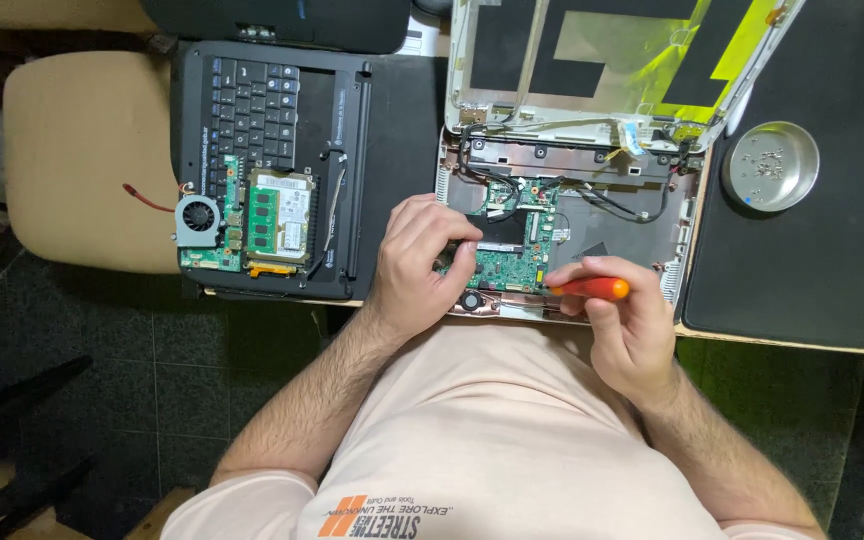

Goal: Extracting the motherboard from a laptop by removing screws and disconnecting internal cables.

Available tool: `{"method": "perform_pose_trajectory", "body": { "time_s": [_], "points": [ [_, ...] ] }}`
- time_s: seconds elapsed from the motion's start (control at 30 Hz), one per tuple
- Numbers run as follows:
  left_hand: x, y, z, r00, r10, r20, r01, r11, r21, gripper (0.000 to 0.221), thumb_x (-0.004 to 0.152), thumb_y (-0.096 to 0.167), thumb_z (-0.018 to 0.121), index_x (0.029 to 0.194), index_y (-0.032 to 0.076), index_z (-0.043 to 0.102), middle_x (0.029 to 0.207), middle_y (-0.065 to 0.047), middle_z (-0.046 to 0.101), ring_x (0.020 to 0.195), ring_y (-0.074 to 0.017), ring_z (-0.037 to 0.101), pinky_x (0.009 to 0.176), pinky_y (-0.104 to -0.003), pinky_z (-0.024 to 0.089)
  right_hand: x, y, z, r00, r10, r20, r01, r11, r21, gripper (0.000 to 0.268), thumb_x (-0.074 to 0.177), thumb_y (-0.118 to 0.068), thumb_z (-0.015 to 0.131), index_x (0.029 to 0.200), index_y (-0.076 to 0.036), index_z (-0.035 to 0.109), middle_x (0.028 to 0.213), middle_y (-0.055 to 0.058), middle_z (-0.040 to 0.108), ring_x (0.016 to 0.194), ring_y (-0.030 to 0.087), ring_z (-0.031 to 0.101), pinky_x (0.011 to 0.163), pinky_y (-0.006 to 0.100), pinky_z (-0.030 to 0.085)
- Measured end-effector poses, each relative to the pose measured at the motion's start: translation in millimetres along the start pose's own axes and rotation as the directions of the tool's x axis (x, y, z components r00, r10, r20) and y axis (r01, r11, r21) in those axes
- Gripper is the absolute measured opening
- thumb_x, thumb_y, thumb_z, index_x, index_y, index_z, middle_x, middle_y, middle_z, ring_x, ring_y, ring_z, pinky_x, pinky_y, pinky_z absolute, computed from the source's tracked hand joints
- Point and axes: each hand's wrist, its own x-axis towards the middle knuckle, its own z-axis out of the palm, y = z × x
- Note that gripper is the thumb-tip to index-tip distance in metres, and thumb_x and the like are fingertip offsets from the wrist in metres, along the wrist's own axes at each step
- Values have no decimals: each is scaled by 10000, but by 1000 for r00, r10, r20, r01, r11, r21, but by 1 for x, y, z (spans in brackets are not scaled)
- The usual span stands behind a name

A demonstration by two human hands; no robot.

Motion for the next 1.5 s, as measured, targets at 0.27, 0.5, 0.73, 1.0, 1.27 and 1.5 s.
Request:
{"method": "perform_pose_trajectory", "body": {
  "time_s": [0.27, 0.5, 0.73, 1.0, 1.27, 1.5],
  "points": [
    [18, 27, -13, 995, 98, 29, -99, 993, 57, 82, 1108, -20, 741, 1084, 54, 766, 1036, -93, 788, 997, -307, 730, 1140, -563, 587, 38, 18, -84, 944, 56, -326, -62, 998, -8, 287, 1330, -170, 584, 1484, -114, 348, 1166, 349, 734, 998, 450, 814, 890, 514, 745],
    [12, 25, -8, 993, 111, -40, -101, 977, 187, 109, 1076, -54, 754, 1085, 46, 795, 1047, -99, 805, 1057, -333, 737, 1124, -573, 596, 49, 64, -152, 904, -104, -414, -39, 946, -321, 114, 1428, 98, 690, 1436, 70, 579, 1297, 340, 769, 1050, 411, 851, 1020, 502, 781],
    [4, 36, -24, 989, 129, -72, -106, 958, 265, 194, 1113, -146, 635, 1150, -10, 767, 1155, -175, 812, 1071, -427, 733, 1033, -537, 607, 39, 86, -159, 924, -55, -378, -7, 987, -161, 134, 1548, -37, 470, 1556, -47, 337, 1348, 540, 715, 1132, 587, 820, 1070, 603, 749],
    [-20, 25, -39, 987, 127, 98, -141, 979, 146, 449, 961, -287, 551, 1338, -92, 699, 1332, -264, 736, 1270, -476, 715, 1174, -589, 656, 28, -23, -8, 983, 165, 82, -170, 984, 50, 675, 1162, 139, 759, 1626, -110, 336, 1230, 315, 814, 1155, 383, 853, 1182, 502, 695],
    [-24, 7, -32, 999, 49, 7, -49, 997, 68, 417, 1098, -152, 534, 1393, 47, 753, 1340, -132, 750, 1269, -434, 781, 1130, -594, 674, 43, 0, 67, 957, -130, 258, 154, 985, -74, 521, 1140, 62, 796, 1500, 70, 420, 1207, 207, 903, 934, 335, 900, 754, 466, 731],
    [-24, 2, -30, 1000, 11, -3, -11, 998, 61, 425, 1122, -155, 513, 1402, 75, 737, 1315, -107, 712, 1237, -393, 779, 1098, -557, 680, 54, 12, 76, 854, -338, 396, 458, 850, -262, 486, 1111, 12, 874, 1504, -3, 588, 1195, 126, 892, 886, 337, 849, 648, 511, 721]
  ]
}}
